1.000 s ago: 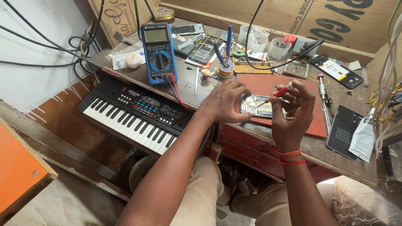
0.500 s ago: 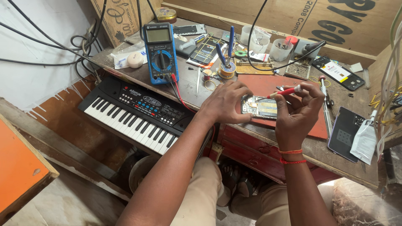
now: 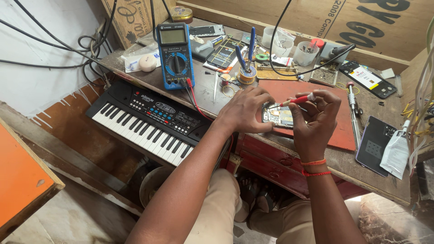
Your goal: The person repairs a disassembled smartphone lying on a red mat on a cluttered workbench. They use a red-handled screwdriver to work on the phone's internal board, reposition the phone, and handle small components while a multimeter sits nearby on the bench.
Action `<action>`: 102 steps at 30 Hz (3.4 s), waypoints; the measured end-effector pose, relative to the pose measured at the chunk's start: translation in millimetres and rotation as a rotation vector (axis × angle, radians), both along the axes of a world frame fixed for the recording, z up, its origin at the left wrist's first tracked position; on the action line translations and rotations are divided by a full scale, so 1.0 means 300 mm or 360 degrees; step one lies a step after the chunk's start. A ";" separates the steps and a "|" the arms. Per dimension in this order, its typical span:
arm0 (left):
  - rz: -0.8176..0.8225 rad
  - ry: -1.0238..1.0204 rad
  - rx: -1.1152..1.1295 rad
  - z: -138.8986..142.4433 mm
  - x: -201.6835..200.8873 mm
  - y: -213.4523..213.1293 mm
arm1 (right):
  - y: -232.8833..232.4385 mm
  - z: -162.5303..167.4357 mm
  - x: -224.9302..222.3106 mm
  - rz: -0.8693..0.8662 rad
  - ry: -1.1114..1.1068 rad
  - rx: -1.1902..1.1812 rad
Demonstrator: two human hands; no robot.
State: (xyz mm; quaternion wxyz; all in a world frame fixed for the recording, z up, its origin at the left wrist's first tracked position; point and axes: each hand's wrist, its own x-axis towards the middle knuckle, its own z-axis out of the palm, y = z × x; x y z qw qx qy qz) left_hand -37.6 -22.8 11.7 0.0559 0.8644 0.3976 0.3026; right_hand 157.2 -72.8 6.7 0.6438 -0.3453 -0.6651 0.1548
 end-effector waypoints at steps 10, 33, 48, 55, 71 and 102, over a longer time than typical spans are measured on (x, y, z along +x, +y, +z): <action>-0.0031 -0.0033 0.0005 -0.003 -0.003 0.001 | 0.006 -0.006 0.000 0.0019 -0.0001 -0.0021; -0.0037 -0.0052 0.0003 0.005 -0.003 -0.005 | 0.005 -0.004 -0.004 0.0004 -0.0024 -0.0055; -0.0019 -0.0029 -0.0007 0.004 -0.002 -0.002 | 0.003 -0.005 0.000 -0.0007 -0.0021 -0.0031; -0.0030 -0.0041 0.0009 0.004 -0.002 -0.004 | 0.001 -0.004 0.001 -0.0005 -0.0028 -0.0028; -0.0050 -0.0075 0.0031 0.002 -0.005 -0.005 | 0.000 -0.003 0.003 -0.0019 -0.0042 -0.0020; -0.0055 -0.0075 0.0044 0.000 -0.003 0.000 | -0.005 -0.002 -0.002 0.0002 -0.0028 -0.0028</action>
